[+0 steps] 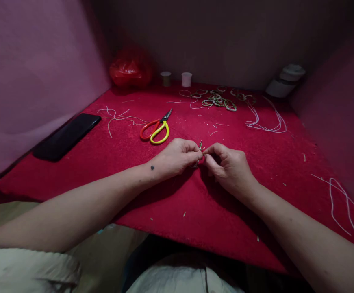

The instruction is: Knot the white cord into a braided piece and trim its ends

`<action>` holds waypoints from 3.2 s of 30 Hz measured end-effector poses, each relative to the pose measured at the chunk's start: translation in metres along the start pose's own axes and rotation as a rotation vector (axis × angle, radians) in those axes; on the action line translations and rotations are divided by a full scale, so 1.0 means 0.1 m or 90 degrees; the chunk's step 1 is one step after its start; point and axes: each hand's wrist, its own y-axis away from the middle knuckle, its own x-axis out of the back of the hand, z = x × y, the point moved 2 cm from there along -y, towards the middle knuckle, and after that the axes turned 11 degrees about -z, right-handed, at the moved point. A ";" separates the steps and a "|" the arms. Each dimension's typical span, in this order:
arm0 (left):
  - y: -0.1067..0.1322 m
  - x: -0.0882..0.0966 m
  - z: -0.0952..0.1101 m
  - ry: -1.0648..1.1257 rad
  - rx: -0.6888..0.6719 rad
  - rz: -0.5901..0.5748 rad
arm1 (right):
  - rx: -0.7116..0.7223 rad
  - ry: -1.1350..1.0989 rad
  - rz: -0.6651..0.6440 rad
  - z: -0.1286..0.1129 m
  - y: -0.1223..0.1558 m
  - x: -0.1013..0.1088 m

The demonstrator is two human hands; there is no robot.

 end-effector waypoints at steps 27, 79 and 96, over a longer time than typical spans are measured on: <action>0.08 0.15 0.14 -0.009 -0.032 0.000 | -0.015 -0.074 0.062 0.01 -0.05 0.03; -0.13 0.50 -0.05 0.050 -0.046 -0.009 | 0.089 -0.097 0.065 0.01 -0.04 -0.08; -0.12 0.30 -0.07 0.188 -0.092 -0.080 | -0.098 -0.383 0.013 -0.13 -0.09 -0.21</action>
